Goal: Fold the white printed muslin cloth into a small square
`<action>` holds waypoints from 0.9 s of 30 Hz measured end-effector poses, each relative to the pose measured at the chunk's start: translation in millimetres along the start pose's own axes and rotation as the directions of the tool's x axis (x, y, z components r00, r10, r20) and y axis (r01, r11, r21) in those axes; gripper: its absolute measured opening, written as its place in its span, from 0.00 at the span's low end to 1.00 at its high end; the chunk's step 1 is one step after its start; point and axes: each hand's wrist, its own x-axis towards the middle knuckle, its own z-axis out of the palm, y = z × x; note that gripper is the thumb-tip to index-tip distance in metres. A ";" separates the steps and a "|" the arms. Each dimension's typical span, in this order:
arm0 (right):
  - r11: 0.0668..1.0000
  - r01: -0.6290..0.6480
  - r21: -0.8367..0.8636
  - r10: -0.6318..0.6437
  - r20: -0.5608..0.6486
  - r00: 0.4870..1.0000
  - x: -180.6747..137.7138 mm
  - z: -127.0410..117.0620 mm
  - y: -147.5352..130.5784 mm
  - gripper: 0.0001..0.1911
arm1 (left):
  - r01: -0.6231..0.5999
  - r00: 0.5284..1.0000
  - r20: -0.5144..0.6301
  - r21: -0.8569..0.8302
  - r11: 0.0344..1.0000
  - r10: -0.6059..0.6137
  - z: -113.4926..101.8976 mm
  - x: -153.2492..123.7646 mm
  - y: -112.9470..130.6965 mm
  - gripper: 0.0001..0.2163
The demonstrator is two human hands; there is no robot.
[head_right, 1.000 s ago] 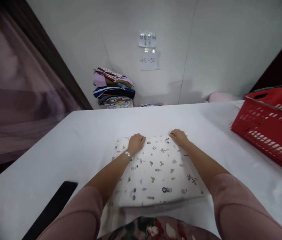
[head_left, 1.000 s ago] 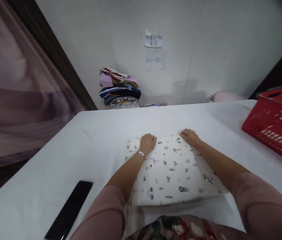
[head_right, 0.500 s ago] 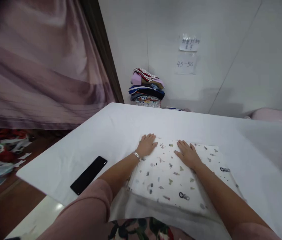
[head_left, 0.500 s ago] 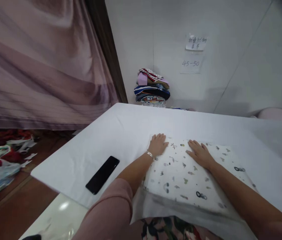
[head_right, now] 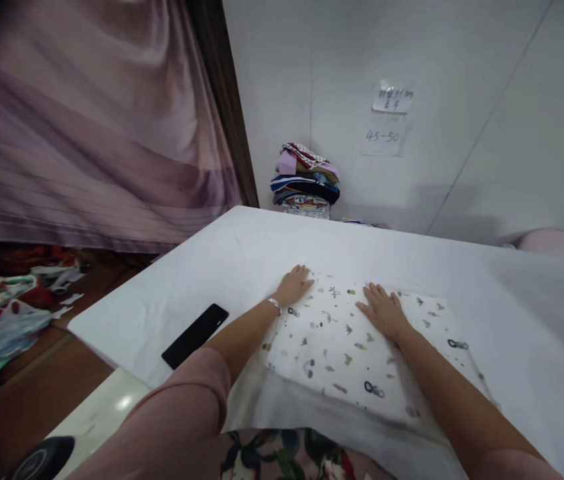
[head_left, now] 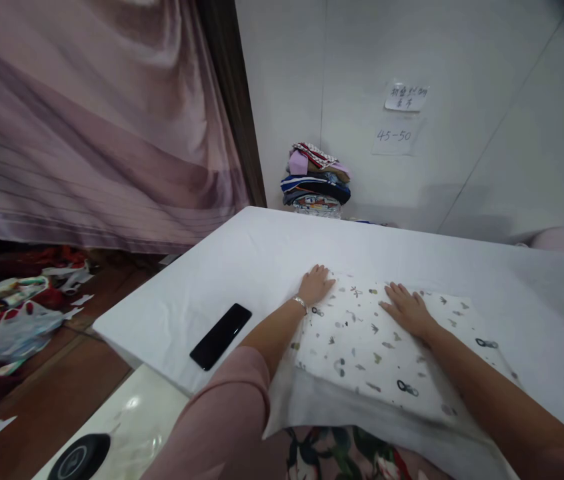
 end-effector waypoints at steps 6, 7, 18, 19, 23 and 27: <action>1.000 -0.027 0.014 0.028 -0.122 0.992 -24.7 -2.3 5.1 0.31 | 0.222 0.955 -0.157 -0.173 0.959 -0.250 -27.6 -34.1 -10.0 0.26; 0.999 -0.043 0.005 0.044 -0.105 0.994 -29.2 -0.6 6.1 0.31 | 0.261 0.945 -0.148 -0.191 0.946 -0.290 -30.0 -44.7 -9.6 0.25; 0.996 0.021 -0.089 -0.019 0.029 0.999 -29.6 -8.4 -47.6 0.33 | 0.492 0.853 -0.016 -0.312 0.813 -0.522 -42.8 -147.1 18.2 0.14; 0.996 0.059 -0.060 -0.057 0.027 0.998 -26.0 -6.5 -59.2 0.32 | 0.487 0.857 -0.006 -0.319 0.813 -0.515 -42.9 -155.5 19.2 0.14; 0.984 0.175 0.043 -0.174 -0.017 0.985 0.8 3.6 -107.2 0.26 | 0.474 0.864 -0.024 -0.294 0.830 -0.502 -41.3 -181.5 22.4 0.13; 0.980 0.191 0.051 -0.189 -0.034 0.981 44.5 8.1 -144.5 0.22 | 0.476 0.861 -0.024 -0.316 0.820 -0.509 -40.6 -194.7 24.0 0.12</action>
